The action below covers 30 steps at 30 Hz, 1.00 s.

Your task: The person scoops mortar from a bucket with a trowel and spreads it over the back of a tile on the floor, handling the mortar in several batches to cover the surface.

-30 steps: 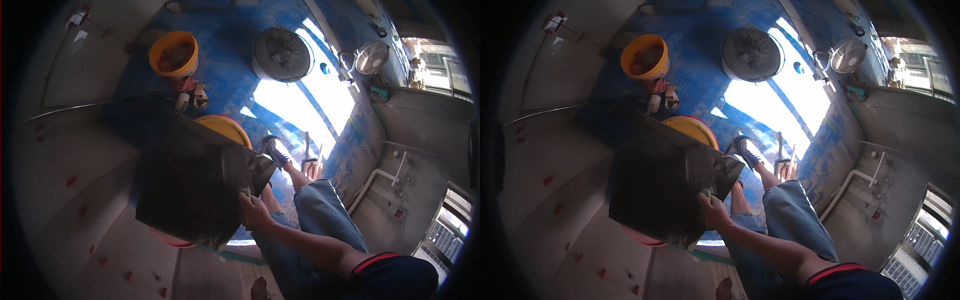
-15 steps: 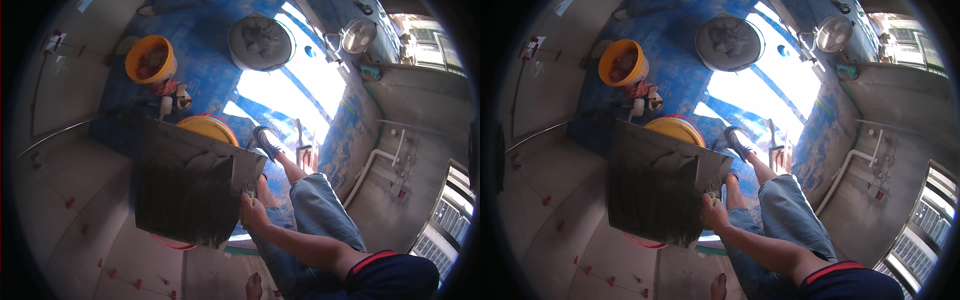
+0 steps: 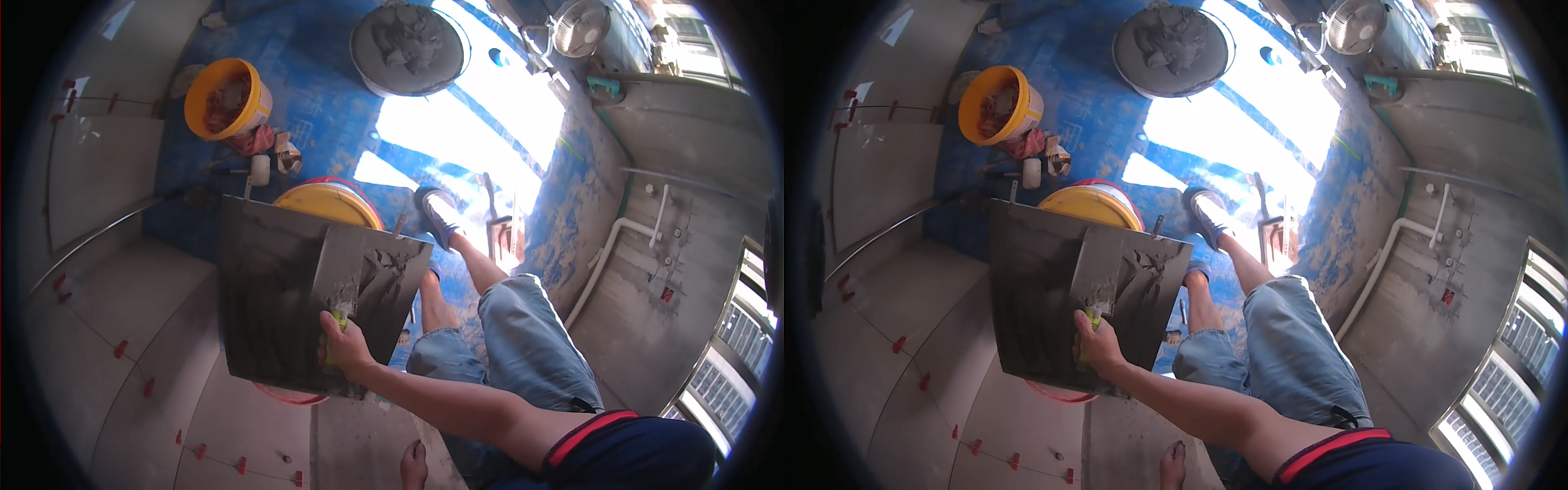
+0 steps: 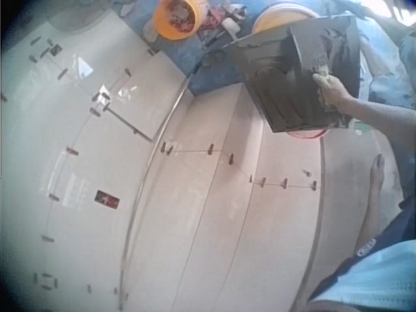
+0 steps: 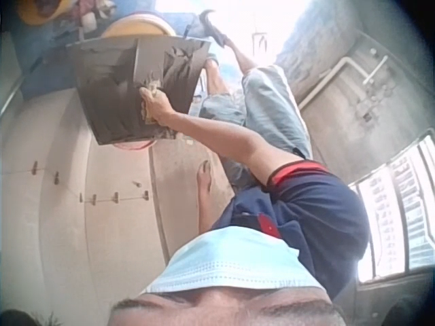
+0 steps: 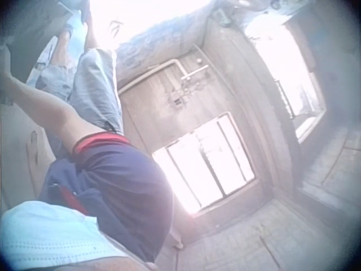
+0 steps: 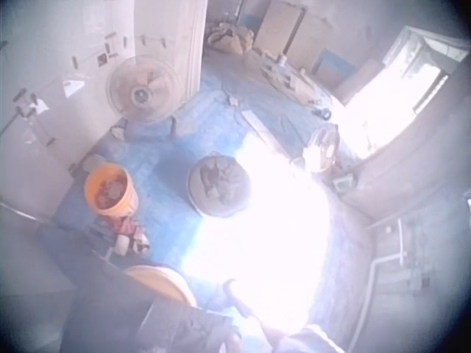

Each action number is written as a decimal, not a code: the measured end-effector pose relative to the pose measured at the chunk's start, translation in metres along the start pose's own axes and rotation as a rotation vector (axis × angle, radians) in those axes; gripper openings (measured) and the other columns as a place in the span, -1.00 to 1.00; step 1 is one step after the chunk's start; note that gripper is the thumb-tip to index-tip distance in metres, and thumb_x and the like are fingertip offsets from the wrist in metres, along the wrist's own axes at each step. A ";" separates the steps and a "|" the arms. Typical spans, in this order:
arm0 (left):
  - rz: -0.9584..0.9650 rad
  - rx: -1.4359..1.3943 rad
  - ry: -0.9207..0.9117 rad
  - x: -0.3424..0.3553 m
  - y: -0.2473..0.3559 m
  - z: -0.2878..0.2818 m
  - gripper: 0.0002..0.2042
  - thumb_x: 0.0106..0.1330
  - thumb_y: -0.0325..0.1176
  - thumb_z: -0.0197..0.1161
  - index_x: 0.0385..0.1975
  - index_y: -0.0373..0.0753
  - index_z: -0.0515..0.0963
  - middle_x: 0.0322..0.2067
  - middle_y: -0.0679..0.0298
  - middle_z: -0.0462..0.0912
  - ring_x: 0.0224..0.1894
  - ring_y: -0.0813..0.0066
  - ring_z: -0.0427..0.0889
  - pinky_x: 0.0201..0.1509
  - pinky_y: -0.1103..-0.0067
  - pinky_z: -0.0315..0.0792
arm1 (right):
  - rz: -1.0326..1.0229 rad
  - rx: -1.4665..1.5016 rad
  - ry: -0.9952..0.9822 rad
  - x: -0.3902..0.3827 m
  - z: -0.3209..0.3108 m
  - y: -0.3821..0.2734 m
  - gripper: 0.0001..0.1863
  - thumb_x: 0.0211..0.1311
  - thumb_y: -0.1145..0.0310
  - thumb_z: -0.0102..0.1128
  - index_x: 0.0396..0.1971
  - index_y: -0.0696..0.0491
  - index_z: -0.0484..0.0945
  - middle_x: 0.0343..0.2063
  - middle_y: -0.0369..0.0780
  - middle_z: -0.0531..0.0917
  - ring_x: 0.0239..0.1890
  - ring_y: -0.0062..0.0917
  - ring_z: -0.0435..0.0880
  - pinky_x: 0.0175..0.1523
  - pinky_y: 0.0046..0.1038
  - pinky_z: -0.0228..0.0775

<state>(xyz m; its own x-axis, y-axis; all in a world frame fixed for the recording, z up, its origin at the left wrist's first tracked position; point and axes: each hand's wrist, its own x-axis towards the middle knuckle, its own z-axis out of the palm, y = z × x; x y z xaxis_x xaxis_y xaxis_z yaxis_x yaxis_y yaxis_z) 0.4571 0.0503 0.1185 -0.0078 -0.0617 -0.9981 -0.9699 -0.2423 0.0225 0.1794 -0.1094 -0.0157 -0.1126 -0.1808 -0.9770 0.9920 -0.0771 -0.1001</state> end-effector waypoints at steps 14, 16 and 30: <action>-0.044 -0.027 0.046 0.005 0.033 0.014 -0.62 0.37 -0.19 0.09 0.04 -0.34 0.51 -0.02 -0.02 0.61 0.05 0.14 0.58 0.12 0.43 0.41 | 0.220 -0.011 0.057 -0.049 -0.133 -0.016 -0.75 0.25 0.24 0.18 -0.50 0.04 0.38 -0.65 -0.27 0.43 -0.66 -0.47 0.47 -0.53 -0.39 0.34; -0.037 -0.056 0.057 0.006 0.034 0.018 -0.62 0.38 -0.20 0.09 0.04 -0.34 0.51 -0.02 -0.01 0.61 0.05 0.15 0.58 0.13 0.44 0.41 | 0.307 0.067 0.021 -0.038 -0.115 -0.004 -0.78 0.23 0.29 0.18 -0.52 0.03 0.36 -0.65 -0.28 0.42 -0.65 -0.44 0.46 -0.49 -0.33 0.36; -0.065 -0.081 0.088 -0.003 0.028 0.029 -0.61 0.38 -0.18 0.06 0.04 -0.33 0.52 0.01 0.00 0.60 0.07 0.14 0.56 0.16 0.45 0.38 | -0.392 -1.860 -0.033 -0.036 -0.181 -0.155 -0.56 0.35 0.00 0.01 -0.16 0.14 0.37 -0.42 0.05 0.65 -0.35 -0.10 0.68 -0.28 -0.11 0.48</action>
<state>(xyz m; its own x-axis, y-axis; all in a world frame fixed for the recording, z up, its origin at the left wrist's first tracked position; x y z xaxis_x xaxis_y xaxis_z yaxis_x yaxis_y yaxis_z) 0.4225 0.0717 0.1200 0.0795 -0.1273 -0.9887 -0.9447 -0.3260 -0.0340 0.0400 0.0866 0.0011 -0.2933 -0.4356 -0.8511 -0.2935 0.8882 -0.3535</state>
